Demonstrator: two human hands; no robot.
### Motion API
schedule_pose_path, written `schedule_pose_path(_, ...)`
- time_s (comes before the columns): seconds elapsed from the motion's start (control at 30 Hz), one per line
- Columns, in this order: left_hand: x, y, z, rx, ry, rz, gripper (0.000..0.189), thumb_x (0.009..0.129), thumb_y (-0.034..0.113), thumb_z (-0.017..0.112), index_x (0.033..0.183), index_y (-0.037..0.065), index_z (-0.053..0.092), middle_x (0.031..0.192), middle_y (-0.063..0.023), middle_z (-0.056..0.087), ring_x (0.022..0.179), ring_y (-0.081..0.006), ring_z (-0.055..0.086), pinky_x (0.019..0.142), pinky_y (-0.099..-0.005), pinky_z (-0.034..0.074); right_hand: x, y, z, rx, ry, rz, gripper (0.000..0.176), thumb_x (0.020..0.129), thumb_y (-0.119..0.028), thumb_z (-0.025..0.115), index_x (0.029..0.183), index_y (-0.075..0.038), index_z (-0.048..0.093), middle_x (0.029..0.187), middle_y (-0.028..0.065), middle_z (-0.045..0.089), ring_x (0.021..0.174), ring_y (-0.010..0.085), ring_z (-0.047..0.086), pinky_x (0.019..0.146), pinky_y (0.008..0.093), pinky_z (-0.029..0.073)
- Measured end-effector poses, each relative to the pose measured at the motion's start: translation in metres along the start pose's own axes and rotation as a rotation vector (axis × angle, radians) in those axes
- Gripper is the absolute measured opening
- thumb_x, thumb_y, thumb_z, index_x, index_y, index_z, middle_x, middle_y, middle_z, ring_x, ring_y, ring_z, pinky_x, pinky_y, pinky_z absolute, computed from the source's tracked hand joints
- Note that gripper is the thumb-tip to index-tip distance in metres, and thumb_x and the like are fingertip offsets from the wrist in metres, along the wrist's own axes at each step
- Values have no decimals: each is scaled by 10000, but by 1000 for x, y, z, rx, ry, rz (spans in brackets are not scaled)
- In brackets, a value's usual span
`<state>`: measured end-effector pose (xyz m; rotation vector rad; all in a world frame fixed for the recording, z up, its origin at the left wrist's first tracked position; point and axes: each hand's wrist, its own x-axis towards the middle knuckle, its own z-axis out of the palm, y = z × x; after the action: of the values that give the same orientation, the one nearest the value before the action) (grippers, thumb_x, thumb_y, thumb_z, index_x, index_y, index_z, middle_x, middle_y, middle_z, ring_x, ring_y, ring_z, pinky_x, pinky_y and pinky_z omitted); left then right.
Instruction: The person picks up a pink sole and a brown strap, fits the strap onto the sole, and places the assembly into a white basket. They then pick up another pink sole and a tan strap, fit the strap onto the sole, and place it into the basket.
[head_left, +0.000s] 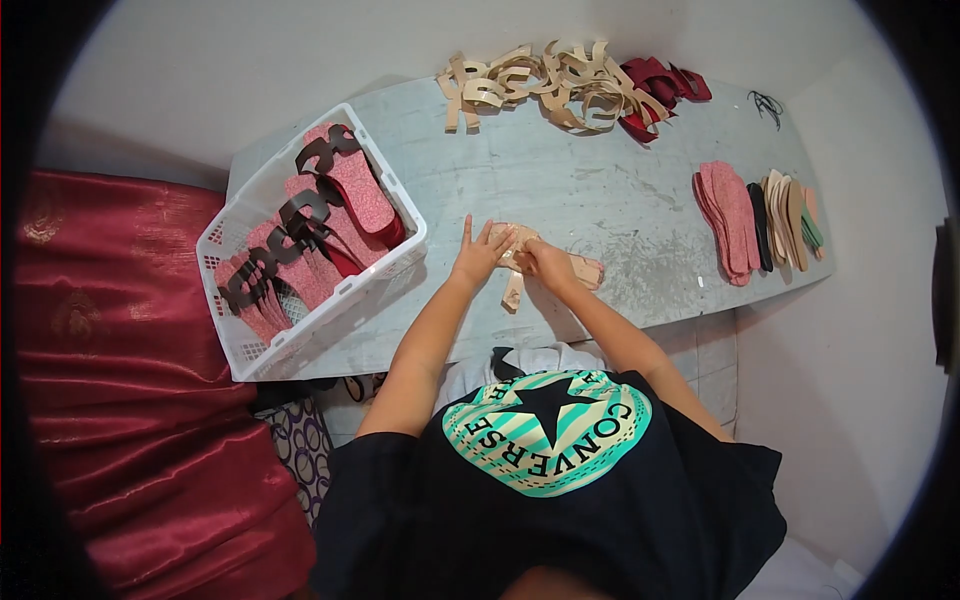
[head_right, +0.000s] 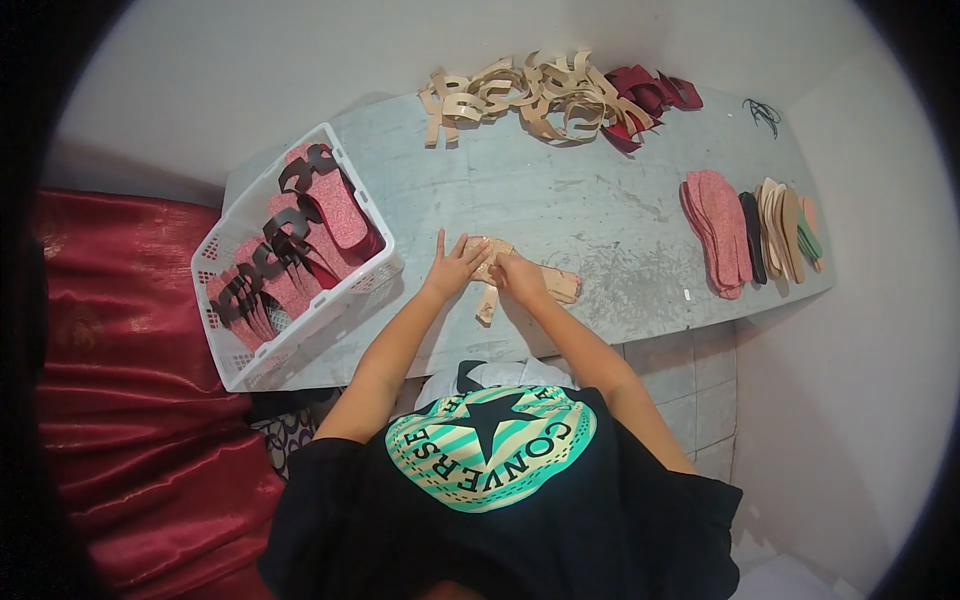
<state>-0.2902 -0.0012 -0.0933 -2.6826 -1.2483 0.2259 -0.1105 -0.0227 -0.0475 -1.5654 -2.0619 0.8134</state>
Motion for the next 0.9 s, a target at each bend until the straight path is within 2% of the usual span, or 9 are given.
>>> schedule_pose_path(0.27, -2, 1, -2, -1, 19, -20, 622, 787, 422, 494, 1357, 259, 307, 1403, 93, 283, 1268, -272, 305, 991, -675, 53, -6, 0, 10, -69, 71, -59, 119, 771, -148, 567, 784, -47, 504, 744, 173, 582, 704, 344, 575, 602, 417, 447)
schedule_pose_path(0.47, -3, 1, -4, 36, 28, -15, 592, 810, 358, 505, 1358, 246, 307, 1397, 81, 298, 1261, -287, 314, 995, -667, 57, -9, -4, 20, -102, 52, -28, 110, 773, -130, 555, 799, -42, 495, 805, 163, 592, 795, 322, 573, 642, 411, 453)
schedule_pose_path(0.57, -3, 0, -7, -24, 8, -2, 578, 818, 323, 506, 1356, 234, 313, 1393, 66, 308, 1262, -295, 311, 996, -663, 65, -10, -1, 29, -85, 130, -77, 87, 723, -79, 566, 711, -38, 490, 743, 141, 561, 756, 312, 564, 637, 404, 449)
schedule_pose_path(0.63, -3, 0, -4, -22, 25, 2, 578, 818, 326, 504, 1355, 229, 315, 1393, 60, 311, 1262, -300, 309, 996, -662, 67, -11, -3, 31, -98, 104, -22, 80, 767, -90, 535, 806, -28, 504, 833, 154, 587, 837, 313, 568, 690, 395, 460)
schedule_pose_path(0.77, -3, 1, -3, -18, 37, -5, 578, 818, 354, 491, 1353, 223, 319, 1399, 54, 301, 1264, -315, 302, 995, -662, 69, -11, -6, 34, -87, 86, 2, 71, 782, -90, 518, 810, -26, 519, 887, 154, 585, 864, 317, 563, 702, 393, 464)
schedule_pose_path(0.9, -3, 0, -5, -36, 40, 4, 593, 810, 380, 492, 1353, 219, 318, 1406, 51, 286, 1264, -320, 301, 994, -663, 72, -12, 7, 31, -144, 41, -108, 89, 768, -95, 519, 813, -21, 535, 949, 158, 577, 892, 315, 557, 749, 392, 454)
